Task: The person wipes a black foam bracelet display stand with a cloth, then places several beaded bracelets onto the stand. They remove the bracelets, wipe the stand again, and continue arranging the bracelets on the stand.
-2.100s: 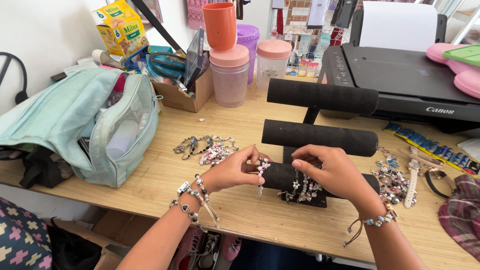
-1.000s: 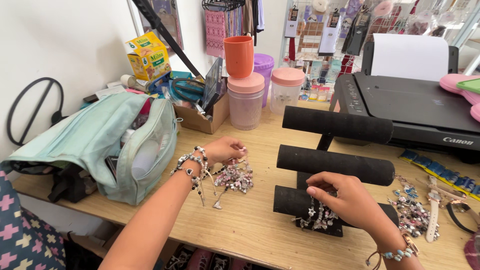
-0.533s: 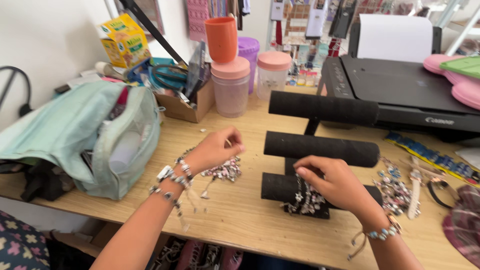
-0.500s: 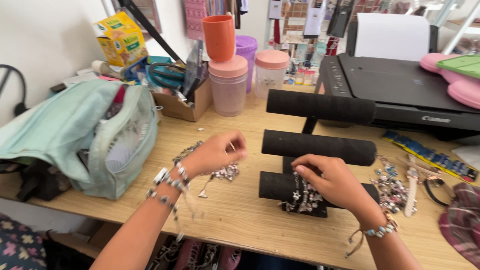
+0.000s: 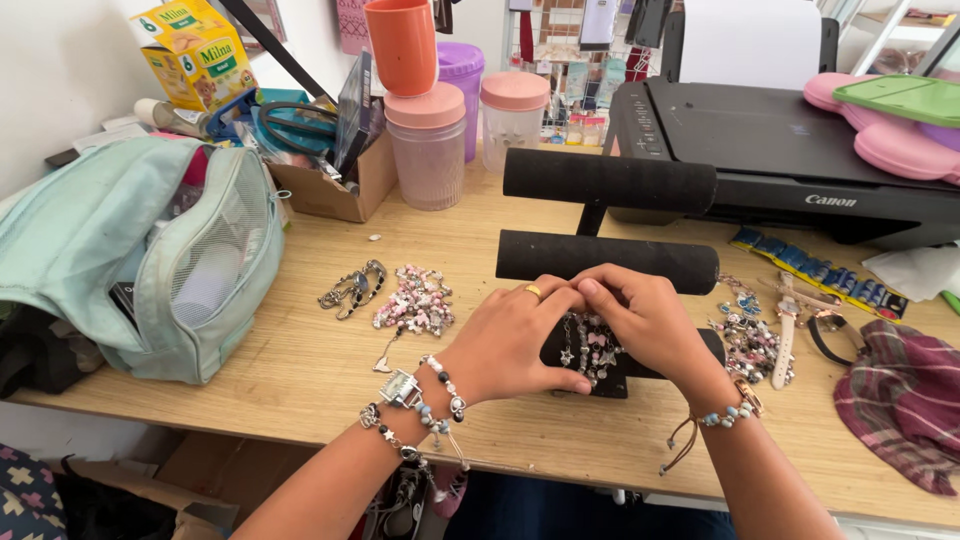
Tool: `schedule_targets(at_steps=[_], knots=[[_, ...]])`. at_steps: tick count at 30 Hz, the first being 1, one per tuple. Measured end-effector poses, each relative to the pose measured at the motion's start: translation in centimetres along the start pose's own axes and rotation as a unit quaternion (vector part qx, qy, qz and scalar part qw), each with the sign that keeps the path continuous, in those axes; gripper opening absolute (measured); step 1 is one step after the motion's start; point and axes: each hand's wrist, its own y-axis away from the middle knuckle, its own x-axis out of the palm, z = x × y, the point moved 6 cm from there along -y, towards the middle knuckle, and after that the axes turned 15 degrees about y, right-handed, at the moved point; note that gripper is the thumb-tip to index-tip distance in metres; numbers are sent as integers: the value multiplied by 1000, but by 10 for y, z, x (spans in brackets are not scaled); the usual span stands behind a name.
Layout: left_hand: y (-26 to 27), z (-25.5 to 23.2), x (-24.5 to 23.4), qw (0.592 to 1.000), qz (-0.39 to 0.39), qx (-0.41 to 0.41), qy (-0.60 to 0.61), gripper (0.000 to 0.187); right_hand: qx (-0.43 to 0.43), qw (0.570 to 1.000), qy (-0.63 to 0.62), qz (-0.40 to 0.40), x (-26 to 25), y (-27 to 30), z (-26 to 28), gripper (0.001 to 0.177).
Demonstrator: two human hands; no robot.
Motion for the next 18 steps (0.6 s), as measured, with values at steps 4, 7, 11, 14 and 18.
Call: schedule_targets(at_steps=[4,7,11,14,18], knots=[[1,9,7,999,21,-36,-7,64,-25,998,-51,9,2,-2,-2,34],[6,15,7,997,44,-69,-8,57,-27,997,-65,19,5,-2,-4,36],[13,29,-3,987,83,-138,19,49,-25,999,-46,16,6,-3,-5,37],[18,34,-13,986,76,-141,52,51,-23,999,-40,17,6,-3,-6,37],[18,16,-18,996,27,30,76,55,-18,999,-35,24,7,-3,-6,37]])
